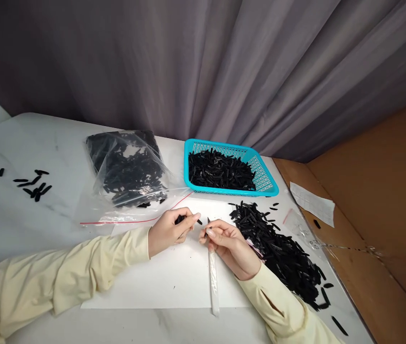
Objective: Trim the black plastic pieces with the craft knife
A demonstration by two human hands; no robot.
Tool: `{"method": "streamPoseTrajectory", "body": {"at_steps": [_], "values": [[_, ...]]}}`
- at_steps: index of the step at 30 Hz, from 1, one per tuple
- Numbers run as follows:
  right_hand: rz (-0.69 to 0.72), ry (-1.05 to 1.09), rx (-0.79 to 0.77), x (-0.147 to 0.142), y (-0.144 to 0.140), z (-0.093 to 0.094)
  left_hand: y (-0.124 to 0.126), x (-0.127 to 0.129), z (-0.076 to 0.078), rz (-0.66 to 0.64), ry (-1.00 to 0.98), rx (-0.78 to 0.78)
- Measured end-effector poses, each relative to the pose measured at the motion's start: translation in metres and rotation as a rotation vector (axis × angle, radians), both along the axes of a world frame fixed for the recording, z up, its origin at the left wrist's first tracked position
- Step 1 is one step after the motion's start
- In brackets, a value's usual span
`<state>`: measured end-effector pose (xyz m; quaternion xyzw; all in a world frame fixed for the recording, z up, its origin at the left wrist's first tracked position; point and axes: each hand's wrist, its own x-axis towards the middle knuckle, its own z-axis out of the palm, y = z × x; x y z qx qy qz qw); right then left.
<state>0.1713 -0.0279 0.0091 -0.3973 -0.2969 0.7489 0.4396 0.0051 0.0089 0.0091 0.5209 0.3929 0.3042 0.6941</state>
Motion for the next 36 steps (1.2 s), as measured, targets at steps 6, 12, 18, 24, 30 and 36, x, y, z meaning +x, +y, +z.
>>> {"method": "streamPoseTrajectory", "body": {"at_steps": [6, 12, 18, 24, 30, 36], "values": [[-0.168, 0.070, -0.042, -0.001, 0.002, -0.008, -0.010, -0.003, 0.000, 0.061, 0.182, 0.321], [-0.182, 0.132, -0.087, -0.002, 0.001, -0.010, -0.016, -0.005, -0.008, 0.083, 0.289, 0.590], [-0.143, 0.138, -0.018, -0.003, 0.001, -0.006, -0.016, -0.004, -0.009, 0.085, 0.219, 0.685], [-0.123, 0.105, 0.030, -0.003, -0.002, -0.006, -0.016, -0.003, -0.006, 0.096, 0.240, 0.703], [-0.096, 0.111, 0.043, -0.003, -0.003, -0.004, -0.014, -0.004, -0.008, 0.091, 0.224, 0.680], [-0.105, 0.105, 0.033, -0.004, -0.003, -0.003, -0.014, -0.004, -0.007, 0.137, 0.256, 0.721]]}}
